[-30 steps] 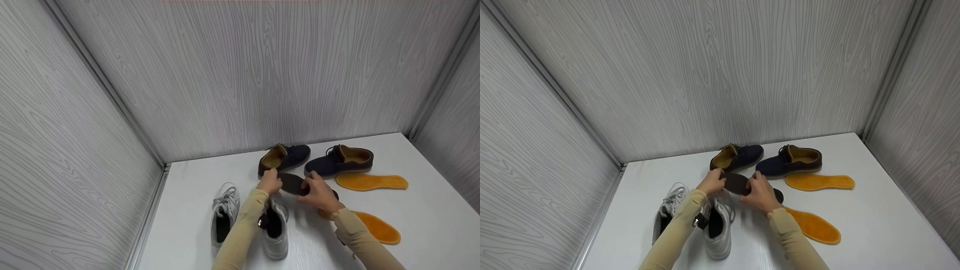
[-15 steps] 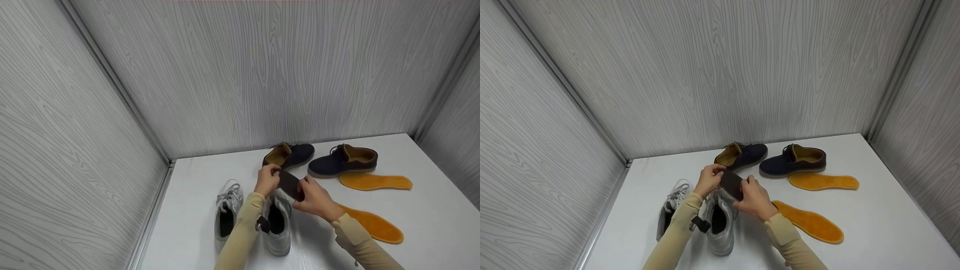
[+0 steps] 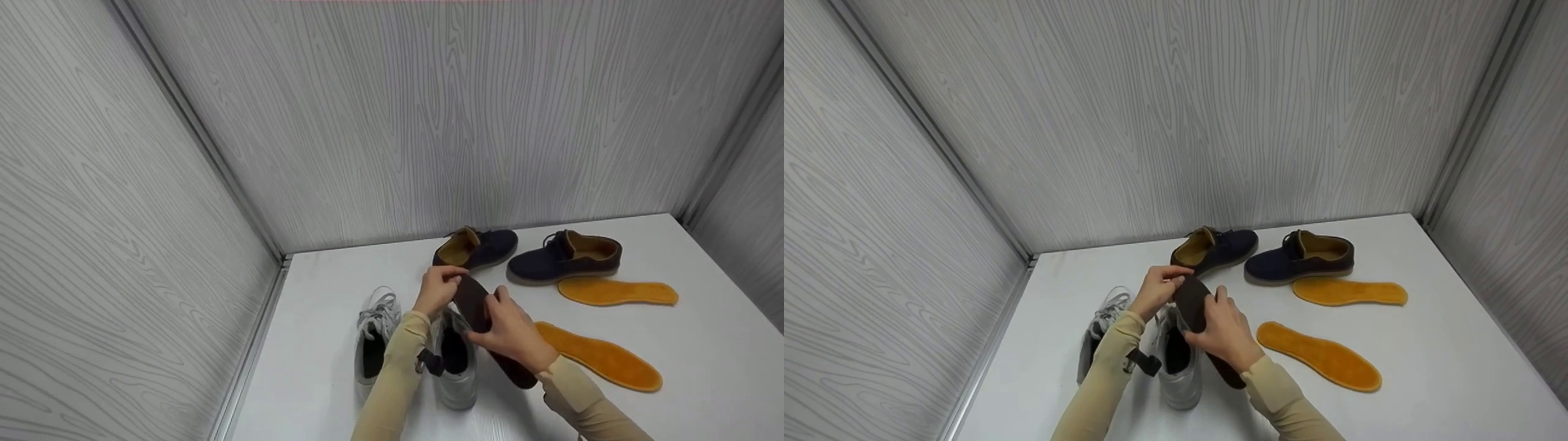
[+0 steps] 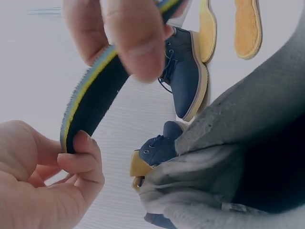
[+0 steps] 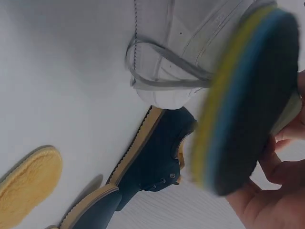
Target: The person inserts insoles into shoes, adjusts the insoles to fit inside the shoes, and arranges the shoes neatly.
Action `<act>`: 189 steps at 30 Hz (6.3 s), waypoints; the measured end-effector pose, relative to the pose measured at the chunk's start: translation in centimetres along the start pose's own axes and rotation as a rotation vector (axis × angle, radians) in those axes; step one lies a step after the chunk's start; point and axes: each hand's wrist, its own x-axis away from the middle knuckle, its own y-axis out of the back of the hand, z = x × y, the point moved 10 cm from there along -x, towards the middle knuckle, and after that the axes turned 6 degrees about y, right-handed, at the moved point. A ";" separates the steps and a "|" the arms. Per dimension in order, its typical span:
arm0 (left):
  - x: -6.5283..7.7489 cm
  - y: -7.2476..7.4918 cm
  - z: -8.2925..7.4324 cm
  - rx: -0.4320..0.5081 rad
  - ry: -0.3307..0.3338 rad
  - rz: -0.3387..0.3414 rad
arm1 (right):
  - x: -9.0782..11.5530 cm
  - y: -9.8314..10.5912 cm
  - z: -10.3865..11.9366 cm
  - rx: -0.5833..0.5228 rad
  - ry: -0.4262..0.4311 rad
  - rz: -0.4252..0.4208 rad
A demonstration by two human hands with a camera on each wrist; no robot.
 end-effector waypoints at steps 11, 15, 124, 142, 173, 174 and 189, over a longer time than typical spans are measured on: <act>0.2 -1.6 1.4 0.125 0.031 0.270 | 0.6 0.3 2.0 -0.025 -0.118 -0.038; 0.7 -1.9 1.8 0.131 0.031 0.328 | 0.7 0.5 2.9 -0.037 -0.129 -0.057; 2.8 -1.9 3.2 -0.499 -0.163 0.305 | 0.5 -6.2 5.5 0.042 -0.088 0.026; 2.5 -1.7 3.9 -0.489 -0.091 0.322 | 2.9 -4.7 9.7 0.165 -0.111 0.418; 2.0 -2.2 4.3 -0.524 -0.060 0.350 | 2.6 -5.6 8.6 0.232 -0.206 0.469; 2.0 -2.1 4.4 -0.526 -0.052 0.351 | 2.6 -5.6 8.6 0.224 -0.208 0.472; 2.5 -2.2 4.6 -0.514 -0.033 0.372 | 2.0 -7.1 7.0 0.195 -0.178 0.311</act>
